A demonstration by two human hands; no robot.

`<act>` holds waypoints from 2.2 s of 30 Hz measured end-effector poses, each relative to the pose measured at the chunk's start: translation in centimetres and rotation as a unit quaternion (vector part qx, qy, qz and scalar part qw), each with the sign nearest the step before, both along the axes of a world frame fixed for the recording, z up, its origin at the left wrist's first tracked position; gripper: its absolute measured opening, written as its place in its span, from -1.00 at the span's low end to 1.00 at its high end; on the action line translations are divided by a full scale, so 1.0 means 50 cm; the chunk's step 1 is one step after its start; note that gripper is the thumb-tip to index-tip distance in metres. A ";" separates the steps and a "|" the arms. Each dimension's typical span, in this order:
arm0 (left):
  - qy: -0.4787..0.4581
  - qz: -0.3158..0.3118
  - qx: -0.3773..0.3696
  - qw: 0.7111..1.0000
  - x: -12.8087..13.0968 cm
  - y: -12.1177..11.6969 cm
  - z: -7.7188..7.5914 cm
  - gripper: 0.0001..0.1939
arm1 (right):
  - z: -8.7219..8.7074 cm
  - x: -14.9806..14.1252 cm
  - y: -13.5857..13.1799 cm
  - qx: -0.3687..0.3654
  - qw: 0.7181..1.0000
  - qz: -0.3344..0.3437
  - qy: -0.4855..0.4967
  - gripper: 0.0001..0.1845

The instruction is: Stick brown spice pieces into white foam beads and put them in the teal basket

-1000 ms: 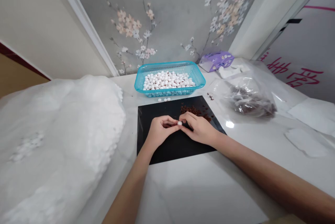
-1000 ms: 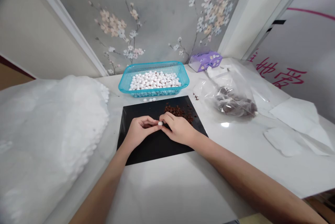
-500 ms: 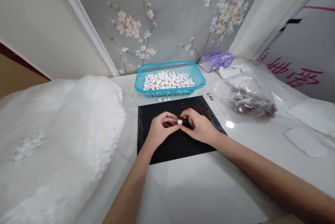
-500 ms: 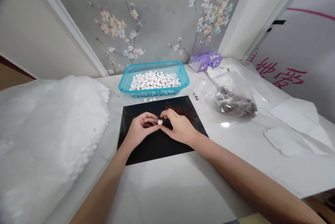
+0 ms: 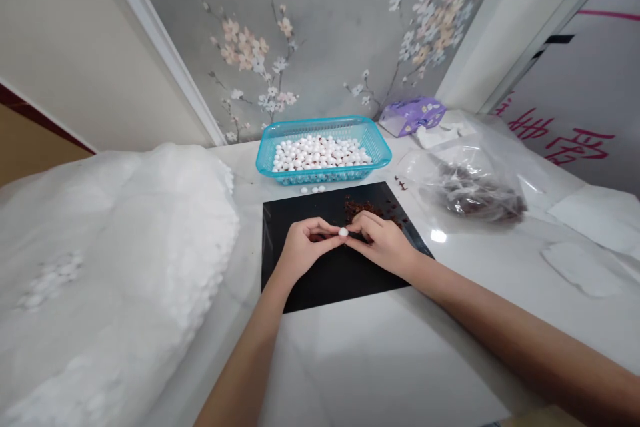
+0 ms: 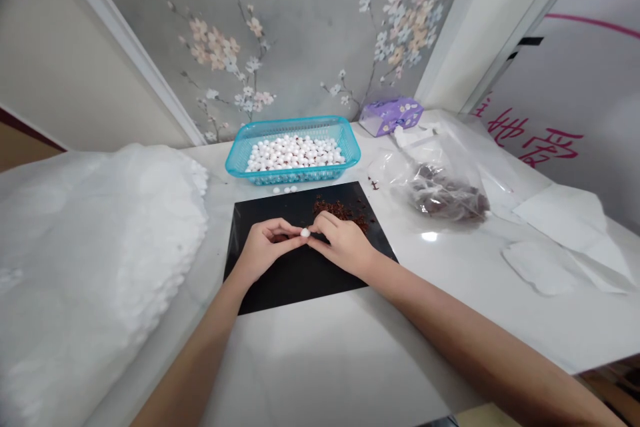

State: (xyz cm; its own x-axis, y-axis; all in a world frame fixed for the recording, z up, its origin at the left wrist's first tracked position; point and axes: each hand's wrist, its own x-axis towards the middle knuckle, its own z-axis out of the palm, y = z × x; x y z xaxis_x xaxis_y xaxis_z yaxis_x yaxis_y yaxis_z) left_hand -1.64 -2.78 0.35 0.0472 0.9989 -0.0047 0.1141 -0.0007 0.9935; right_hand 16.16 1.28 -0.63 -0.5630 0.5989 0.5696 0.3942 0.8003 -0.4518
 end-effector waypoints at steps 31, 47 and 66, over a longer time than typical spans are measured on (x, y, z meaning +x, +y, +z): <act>-0.033 -0.035 -0.042 0.998 -0.004 0.002 0.009 -0.80 | 0.009 -0.003 -0.002 -0.054 0.998 -0.003 0.026 -0.87; -0.025 -0.018 -0.033 0.999 -0.005 0.001 0.018 -0.77 | 0.010 -0.004 -0.005 0.023 0.999 -0.024 0.038 -0.91; -0.028 -0.020 -0.032 0.999 -0.008 0.001 0.016 -0.73 | 0.007 -0.002 -0.007 0.094 0.995 -0.039 0.024 -0.93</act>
